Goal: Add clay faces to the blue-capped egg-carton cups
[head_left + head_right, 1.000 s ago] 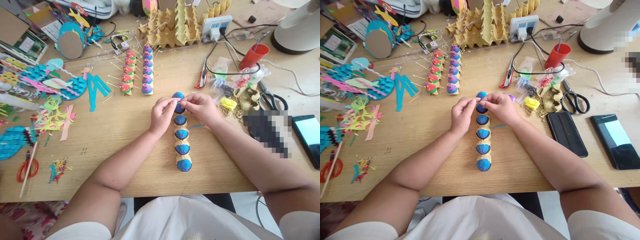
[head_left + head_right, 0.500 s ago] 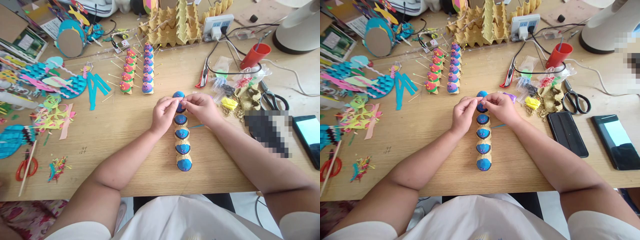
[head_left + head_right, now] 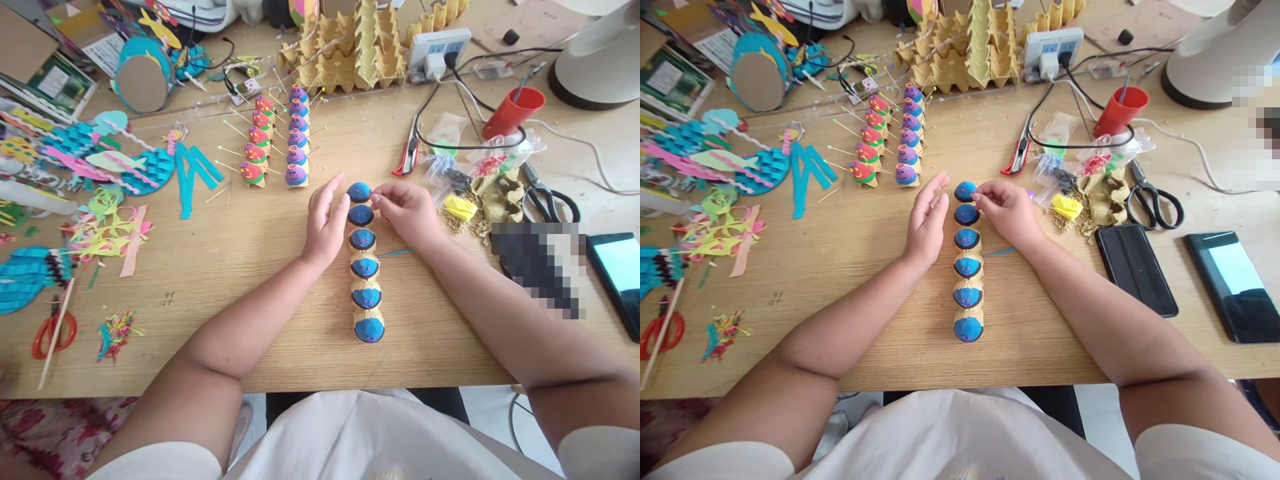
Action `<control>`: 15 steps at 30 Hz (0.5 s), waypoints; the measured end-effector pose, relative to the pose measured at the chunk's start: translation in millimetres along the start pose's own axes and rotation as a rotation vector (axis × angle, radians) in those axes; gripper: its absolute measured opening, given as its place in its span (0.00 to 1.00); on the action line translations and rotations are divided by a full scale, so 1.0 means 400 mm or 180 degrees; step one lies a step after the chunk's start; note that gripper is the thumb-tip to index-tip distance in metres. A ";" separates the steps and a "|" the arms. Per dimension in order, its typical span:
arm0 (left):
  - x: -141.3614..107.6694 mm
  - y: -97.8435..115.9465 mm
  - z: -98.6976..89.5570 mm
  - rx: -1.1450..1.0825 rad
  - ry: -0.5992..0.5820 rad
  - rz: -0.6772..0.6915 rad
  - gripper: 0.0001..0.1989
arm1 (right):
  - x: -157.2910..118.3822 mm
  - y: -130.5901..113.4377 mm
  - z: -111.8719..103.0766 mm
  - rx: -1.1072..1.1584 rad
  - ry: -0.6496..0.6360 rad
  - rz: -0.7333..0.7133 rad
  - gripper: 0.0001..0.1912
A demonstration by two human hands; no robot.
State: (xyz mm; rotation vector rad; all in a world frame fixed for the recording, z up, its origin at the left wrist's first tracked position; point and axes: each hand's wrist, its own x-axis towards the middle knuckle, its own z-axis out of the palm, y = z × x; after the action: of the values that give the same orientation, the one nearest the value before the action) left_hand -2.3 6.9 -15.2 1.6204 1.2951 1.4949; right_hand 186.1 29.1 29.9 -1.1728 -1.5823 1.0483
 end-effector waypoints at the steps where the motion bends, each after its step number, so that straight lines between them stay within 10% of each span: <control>1: 0.001 -0.005 0.001 -0.0093 -0.0099 -0.0035 0.32 | 0.002 0.003 0.000 -0.0103 0.0042 -0.0044 0.08; 15: 0.003 0.007 0.003 -0.0001 -0.0436 -0.0235 0.36 | 0.013 0.040 -0.002 -0.0412 -0.0035 -0.0230 0.08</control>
State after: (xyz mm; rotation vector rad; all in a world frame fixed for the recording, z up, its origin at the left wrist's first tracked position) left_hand -0.6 7.1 -12.4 1.6270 1.2645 1.3164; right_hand 189.8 37.7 15.6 -1.1882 -1.7096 0.9185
